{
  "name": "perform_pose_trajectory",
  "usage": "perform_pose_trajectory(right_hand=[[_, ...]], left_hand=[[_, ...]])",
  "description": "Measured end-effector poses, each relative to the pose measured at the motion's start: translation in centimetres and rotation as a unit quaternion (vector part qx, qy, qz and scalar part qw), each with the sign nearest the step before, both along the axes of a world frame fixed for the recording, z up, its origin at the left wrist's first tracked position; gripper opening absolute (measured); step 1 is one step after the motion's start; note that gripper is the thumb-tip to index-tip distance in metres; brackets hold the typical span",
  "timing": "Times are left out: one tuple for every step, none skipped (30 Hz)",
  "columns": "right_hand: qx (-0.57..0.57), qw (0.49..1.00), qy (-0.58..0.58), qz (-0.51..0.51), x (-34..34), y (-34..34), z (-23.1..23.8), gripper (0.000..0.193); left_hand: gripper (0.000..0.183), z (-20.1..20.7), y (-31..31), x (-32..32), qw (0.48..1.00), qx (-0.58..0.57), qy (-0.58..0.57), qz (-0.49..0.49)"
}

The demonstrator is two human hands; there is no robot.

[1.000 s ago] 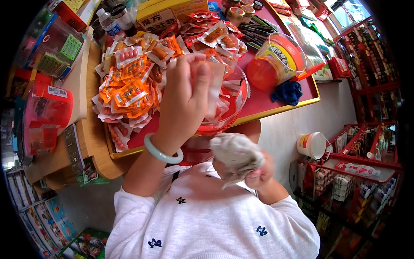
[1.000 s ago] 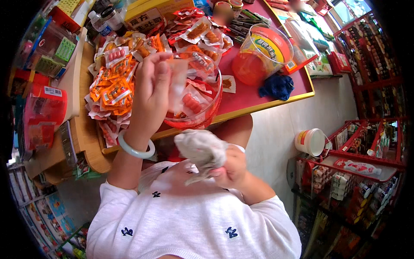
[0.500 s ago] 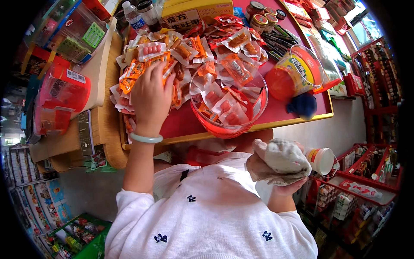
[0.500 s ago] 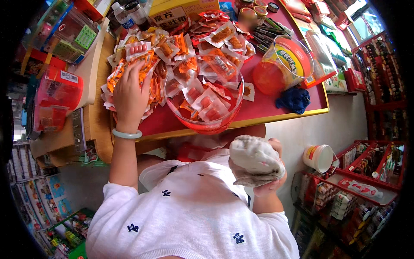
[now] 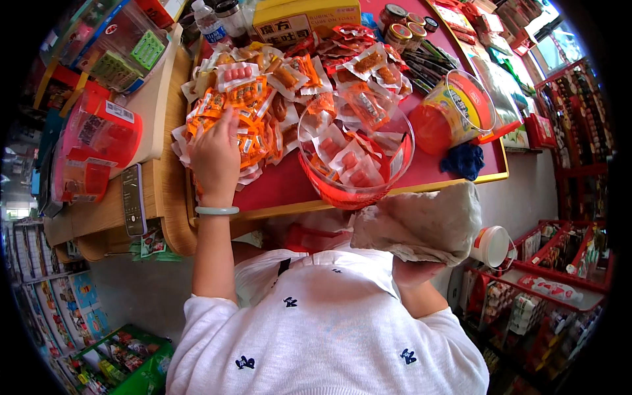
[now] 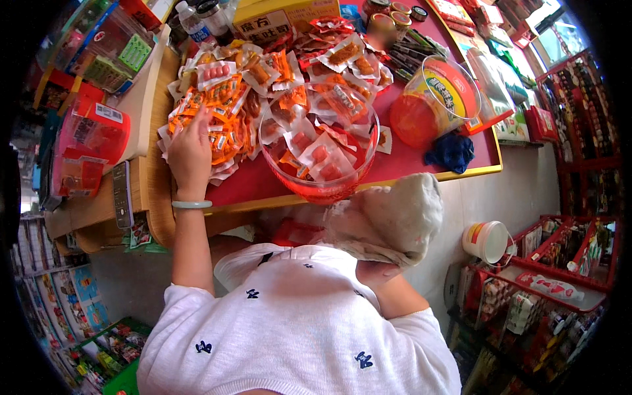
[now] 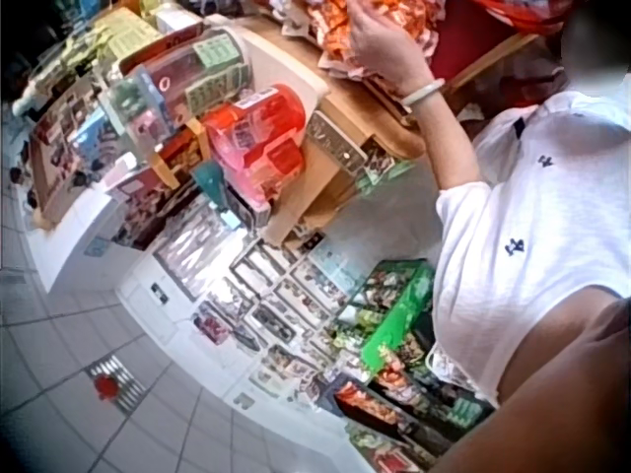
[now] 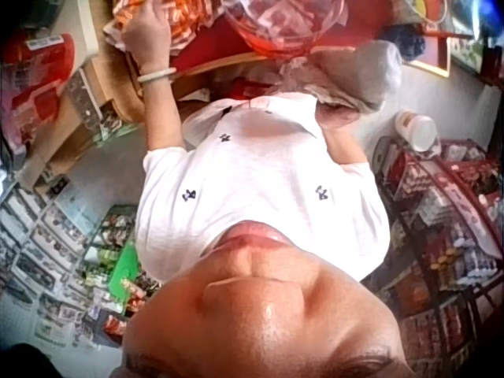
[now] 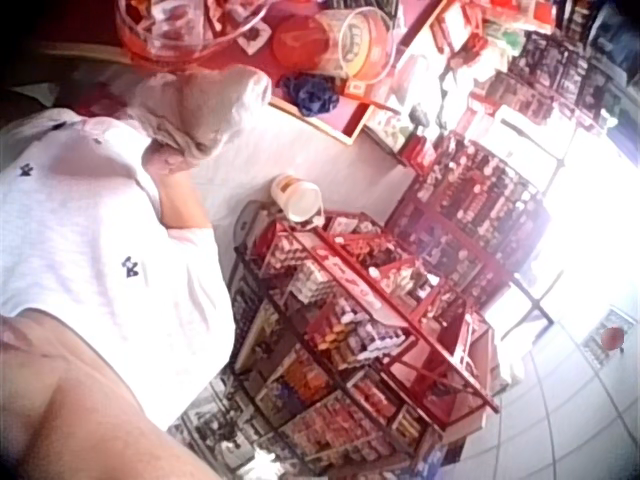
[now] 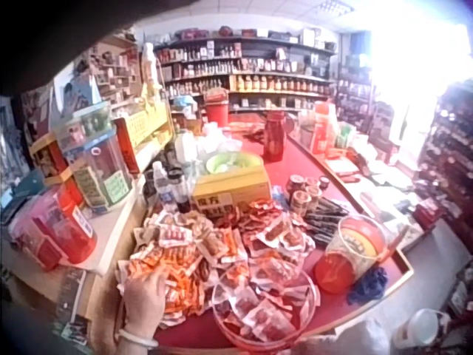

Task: The person sits at a table in a store and sorts small, individually wrapped orange snack packets. They pick up packets from a pile on the table and place them into a clear plastic bowl, occasionally using a cloth to wipe their hands or the items.

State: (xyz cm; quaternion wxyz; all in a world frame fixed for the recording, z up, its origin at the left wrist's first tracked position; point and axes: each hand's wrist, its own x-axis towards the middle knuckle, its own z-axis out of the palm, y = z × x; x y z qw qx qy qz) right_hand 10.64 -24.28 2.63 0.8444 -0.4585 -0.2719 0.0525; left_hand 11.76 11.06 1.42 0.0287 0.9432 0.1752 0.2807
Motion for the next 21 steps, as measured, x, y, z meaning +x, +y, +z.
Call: perform_pose_trajectory(right_hand=[[-0.007,1.0,-0.012,0.002,0.2,0.5,0.2,0.073],[-0.022,0.999,-0.03,-0.001,0.5,1.2,0.6,0.073],[-0.041,0.998,-0.052,-0.002,0.9,1.9,0.9,0.072],[-0.068,0.995,-0.079,-0.007,1.2,2.5,1.1,0.072],[-0.104,0.988,-0.11,-0.019,1.7,3.2,1.4,0.072],[-0.146,0.978,-0.143,-0.031,2.1,3.8,1.5,0.072],[-0.189,0.963,-0.187,-0.046,2.3,4.5,1.5,0.072],[-0.244,0.938,-0.24,-0.058,2.5,5.3,1.4,0.071],[-0.288,0.911,-0.287,-0.065,2.4,6.3,1.5,0.071],[-0.33,0.88,-0.334,-0.074,2.2,7.0,1.2,0.071],[-0.357,0.857,-0.365,-0.073,1.9,7.8,1.3,0.071],[-0.376,0.843,-0.376,-0.08,1.8,8.0,1.0,0.071],[-0.39,0.831,-0.388,-0.084,1.9,8.1,0.7,0.071],[-0.392,0.84,-0.368,-0.076,2.3,7.9,0.9,0.07],[-0.393,0.854,-0.336,-0.065,2.8,7.4,1.2,0.07],[-0.399,0.864,-0.302,-0.051,3.1,6.9,1.5,0.07],[-0.405,0.878,-0.253,-0.034,3.6,6.1,1.6,0.07],[-0.417,0.881,-0.222,-0.018,3.6,5.7,1.4,0.07],[-0.411,0.893,-0.184,0.004,3.6,5.1,1.2,0.07],[-0.395,0.905,-0.156,0.015,3.6,4.8,1.0,0.07],[-0.361,0.925,-0.118,0.027,3.5,4.5,0.7,0.07]], left_hand=[[0.03,0.6,-0.5,-0.2,0.998,0.012,-0.059,-0.009],[0.034,0.9,-0.7,-0.5,0.98,-0.16,-0.118,-0.019],[0.037,0.9,-1.0,-0.7,0.929,-0.326,-0.172,-0.032],[0.041,1.1,-1.5,-0.9,0.847,-0.482,-0.22,-0.044],[0.049,2.6,-3.4,-1.0,0.803,-0.519,-0.278,-0.089],[0.05,4.1,-5.4,-1.2,0.779,-0.548,-0.29,-0.092],[0.051,5.3,-7.4,-1.3,0.753,-0.577,-0.302,-0.096],[0.052,5.9,-9.5,-1.5,0.726,-0.603,-0.315,-0.096],[0.053,6.1,-12.0,-1.4,0.736,-0.567,-0.358,-0.095],[0.053,6.2,-13.8,-2.0,0.73,-0.568,-0.356,-0.133],[0.052,6.5,-15.4,-2.8,0.723,-0.567,-0.356,-0.167],[0.049,6.4,-16.9,-4.1,0.693,-0.605,-0.306,-0.246],[0.047,6.4,-17.9,-5.4,0.657,-0.634,-0.253,-0.32],[0.045,6.4,-18.0,-5.6,0.614,-0.668,-0.207,-0.364],[0.044,6.5,-18.1,-5.9,0.57,-0.7,-0.158,-0.4],[0.044,6.7,-17.7,-5.8,0.523,-0.739,-0.117,-0.408],[0.044,6.8,-17.4,-5.8,0.474,-0.773,-0.076,-0.413],[0.047,6.7,-17.4,-6.0,0.488,-0.765,-0.06,-0.417],[0.051,6.6,-17.3,-6.1,0.501,-0.756,-0.044,-0.42],[0.051,6.3,-17.7,-6.0,0.522,-0.741,-0.056,-0.418],[0.051,6.1,-17.9,-5.8,0.544,-0.726,-0.069,-0.415]])
